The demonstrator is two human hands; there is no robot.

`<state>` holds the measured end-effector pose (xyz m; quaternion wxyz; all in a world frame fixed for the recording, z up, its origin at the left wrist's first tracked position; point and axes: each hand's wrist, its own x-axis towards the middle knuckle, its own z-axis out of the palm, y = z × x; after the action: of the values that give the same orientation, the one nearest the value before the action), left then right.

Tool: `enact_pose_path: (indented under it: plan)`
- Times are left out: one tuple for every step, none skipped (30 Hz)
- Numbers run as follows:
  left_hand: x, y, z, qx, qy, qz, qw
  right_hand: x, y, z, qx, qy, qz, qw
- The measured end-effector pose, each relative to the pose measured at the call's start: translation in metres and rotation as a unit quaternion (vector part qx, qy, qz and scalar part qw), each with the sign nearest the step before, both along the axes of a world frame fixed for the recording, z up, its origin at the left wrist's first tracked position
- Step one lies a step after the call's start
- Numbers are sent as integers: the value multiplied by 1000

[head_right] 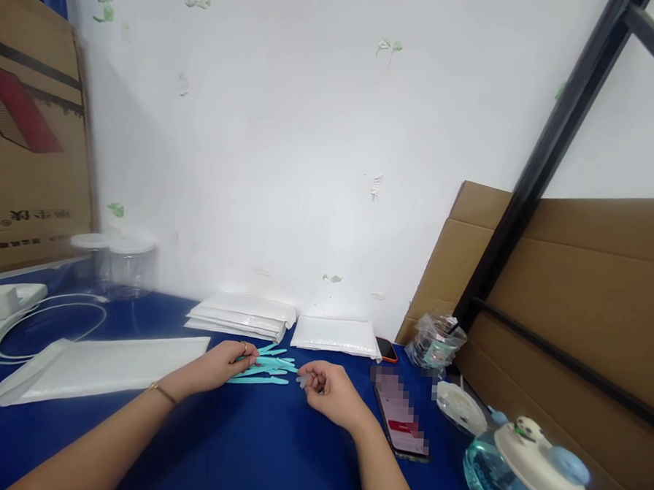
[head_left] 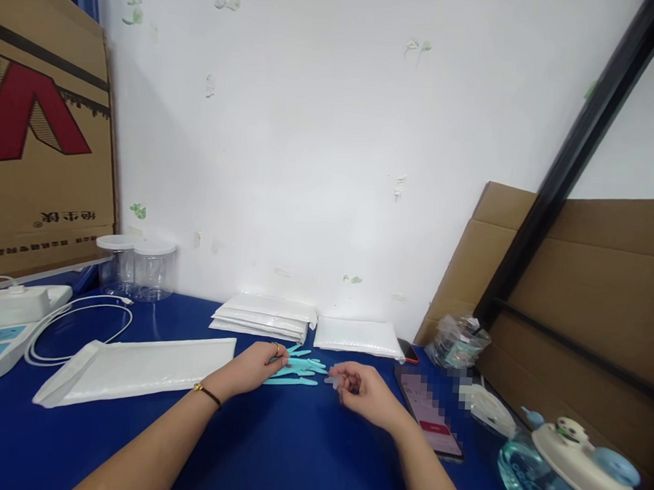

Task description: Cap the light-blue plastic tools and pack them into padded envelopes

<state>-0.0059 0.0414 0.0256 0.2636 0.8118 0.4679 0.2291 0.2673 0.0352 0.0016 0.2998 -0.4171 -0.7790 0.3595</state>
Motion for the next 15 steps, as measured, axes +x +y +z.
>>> enact_pose_path:
  plan:
    - [0,0,0,-2,2,-2,1000,1,1,-1,-5,0,-5,1000]
    - [0,-1,0,-4,2,-5,1000,2,2,-1,-2,-5,-12,1000]
    - [0,-1,0,-6,2,-7,1000,2,3,-1,10,-12,-19,1000]
    - [0,-1,0,-6,2,-9,1000,2,3,0,29,-15,-27,999]
    - [0,-1,-1,-4,2,-10,1000,3,4,1,53,-12,-37,998]
    - [0,-1,-1,-2,3,-11,1000,3,5,2,71,-2,-45,996]
    - [0,-1,-2,0,4,-12,1000,3,6,2,77,14,-52,996]
    - [0,-1,-2,1,5,-13,1000,3,7,2,66,32,-56,996]
    - [1,-1,-3,2,5,-15,1000,3,8,2,42,49,-57,996]
    - [1,-1,-3,3,5,-17,1000,3,9,0,10,66,-54,996]
    - [1,-1,-3,3,4,-20,1000,2,10,-1,-21,81,-48,995]
    - [1,-1,-3,4,3,-21,1000,1,10,-2,-45,94,-40,994]
    - [2,-1,-3,5,3,-20,1000,0,10,-4,-60,106,-33,992]
    - [2,-1,-3,5,4,-19,1000,-2,9,-5,-68,118,-27,990]
    - [2,-1,-3,5,5,-18,1000,-4,8,-5,-72,127,-23,989]
